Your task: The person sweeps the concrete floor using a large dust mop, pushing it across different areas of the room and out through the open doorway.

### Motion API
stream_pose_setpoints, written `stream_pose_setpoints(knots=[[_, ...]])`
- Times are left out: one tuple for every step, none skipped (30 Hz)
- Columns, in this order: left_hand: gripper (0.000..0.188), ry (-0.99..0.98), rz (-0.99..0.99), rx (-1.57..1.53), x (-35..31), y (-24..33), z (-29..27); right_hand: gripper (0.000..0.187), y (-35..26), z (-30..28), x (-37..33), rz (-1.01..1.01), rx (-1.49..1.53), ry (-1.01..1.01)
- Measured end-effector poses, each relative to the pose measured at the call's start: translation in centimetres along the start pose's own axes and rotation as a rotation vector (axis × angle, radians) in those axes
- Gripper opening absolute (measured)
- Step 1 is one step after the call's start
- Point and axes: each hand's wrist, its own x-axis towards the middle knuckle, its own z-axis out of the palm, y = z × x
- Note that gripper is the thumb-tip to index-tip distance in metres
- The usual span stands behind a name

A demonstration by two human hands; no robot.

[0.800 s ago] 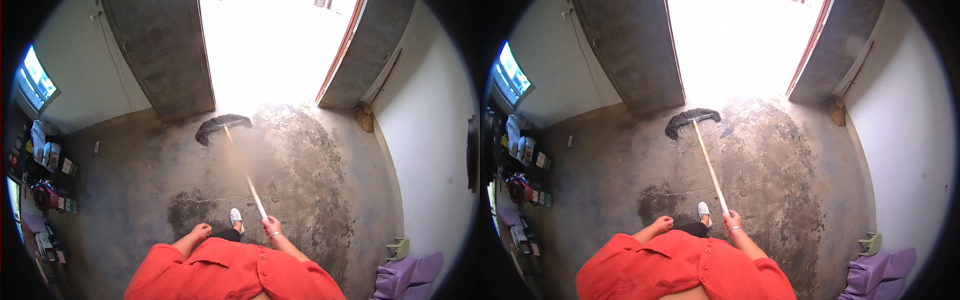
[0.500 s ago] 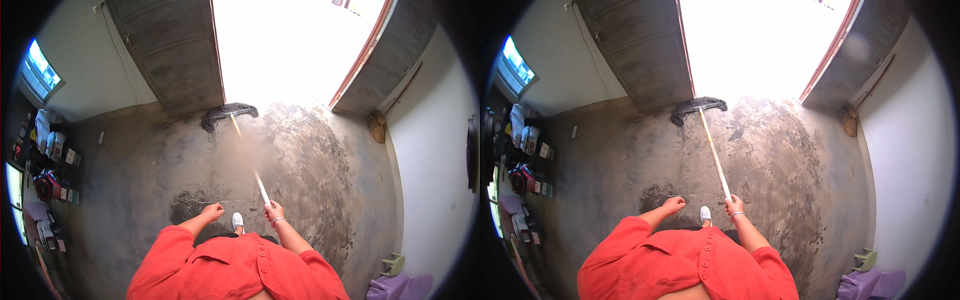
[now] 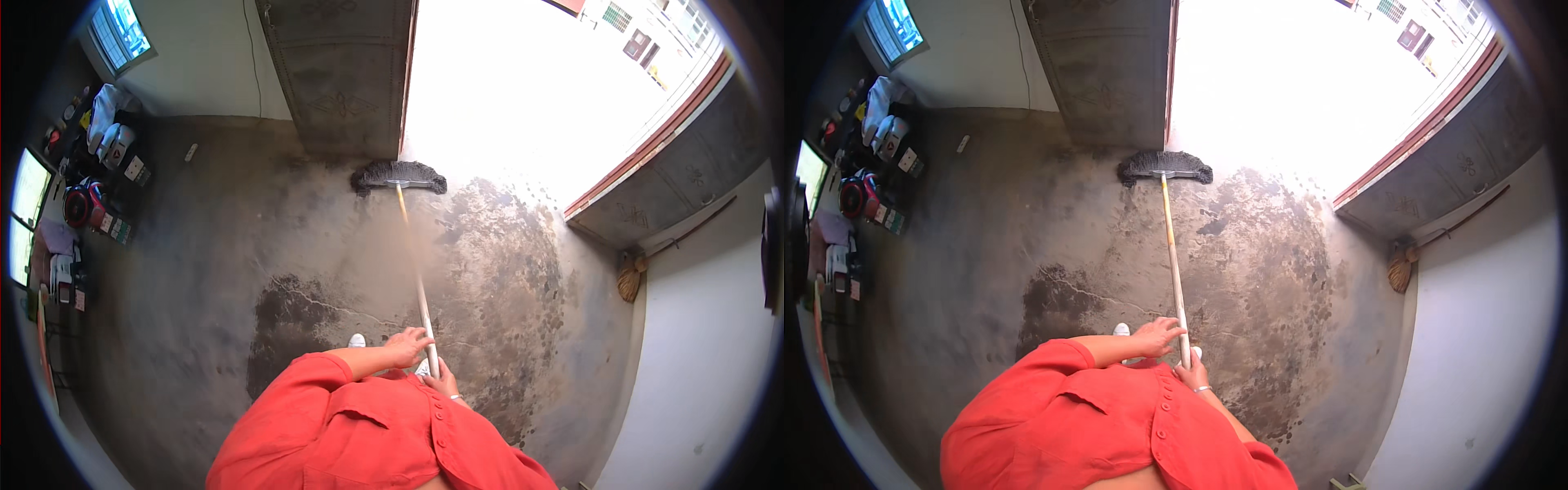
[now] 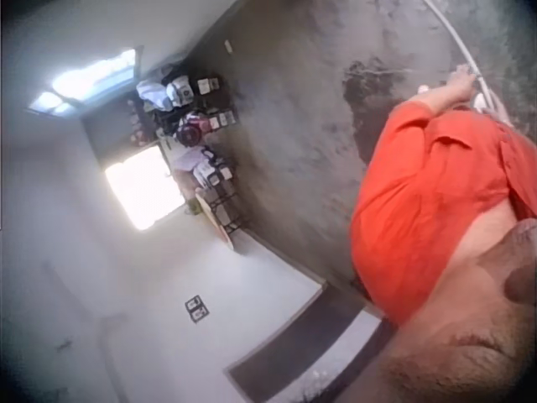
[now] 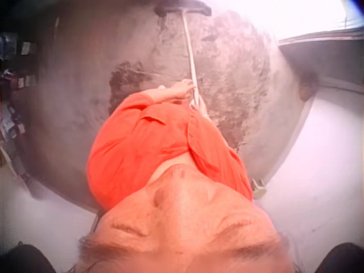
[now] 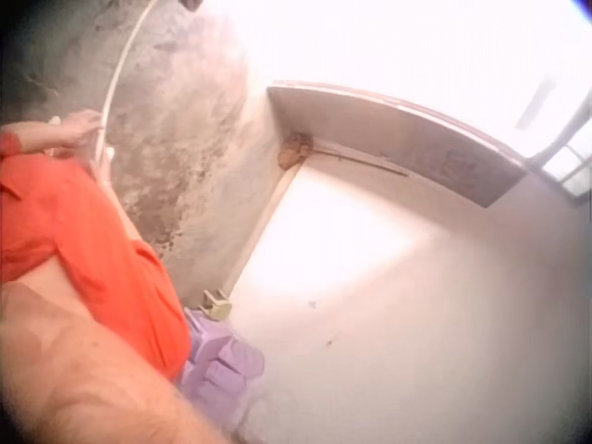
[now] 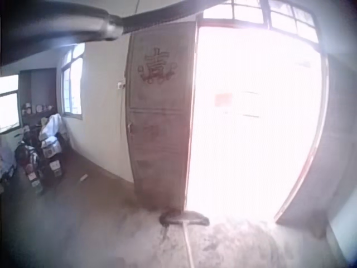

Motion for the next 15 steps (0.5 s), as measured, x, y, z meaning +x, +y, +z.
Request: stream_pose_setpoints(knots=[[0.056, 0.019, 0.056, 0.021, 1.1, 1.1, 1.0, 0.067, -0.7, -2.3, -1.8, -0.035, -0.002, -0.047], [0.056, 0.014, 0.056, 0.017, 2.4, 2.4, 1.6, 0.067, -0.8, -4.4, -3.4, -0.068, 0.0, -0.091], [0.056, -0.028, 0.14, 0.099, 3.7, 3.8, 2.1, 0.065, -0.2, -6.4, -5.2, 0.07, 0.032, -0.099], [0.056, -0.069, 0.227, 0.18, 4.8, 5.2, 2.6, 0.064, 0.7, -8.4, -7.3, 0.208, 0.066, -0.105], [0.045, -0.096, 0.294, 0.262, 6.0, 5.4, 4.2, 0.062, 2.4, -10.3, -9.7, 0.231, 0.198, -0.073], [0.045, -0.099, 0.307, 0.253, 7.4, 6.3, 5.2, 0.06, 3.3, -12.2, -11.8, 0.253, 0.327, -0.034], [0.039, -0.226, 0.285, 0.303, 8.4, 7.0, 6.2, 0.052, -0.7, -12.6, -14.6, 0.254, 0.053, 0.132], [0.032, -0.359, 0.275, 0.36, 9.8, 7.7, 7.0, 0.046, -4.3, -12.8, -16.8, 0.251, -0.216, 0.304], [0.024, -0.356, 0.29, 0.402, 10.7, 8.2, 8.2, 0.046, -2.1, -14.3, -15.7, 0.259, -0.219, 0.311], [0.024, -0.357, 0.295, 0.396, 11.8, 8.1, 9.5, 0.046, -2.8, -14.8, -16.3, 0.249, -0.286, 0.31], [0.024, -0.372, 0.299, 0.368, 12.4, 8.3, 10.2, 0.046, -2.0, -15.6, -17.1, 0.244, -0.351, 0.316], [0.025, -0.386, 0.298, 0.34, 12.9, 8.6, 10.8, 0.046, -1.3, -16.2, -17.9, 0.237, -0.417, 0.317], [0.024, -0.388, 0.351, 0.327, 13.1, 9.0, 11.4, 0.046, -0.6, -16.6, -18.8, 0.228, -0.484, 0.313], [0.024, -0.386, 0.35, 0.319, 13.4, 10.1, 12.1, 0.046, 1.0, -17.6, -20.0, 0.215, -0.553, 0.304], [0.023, -0.445, 0.381, 0.328, 13.7, 11.6, 12.8, 0.046, 2.6, -18.6, -21.2, 0.198, -0.622, 0.291]])
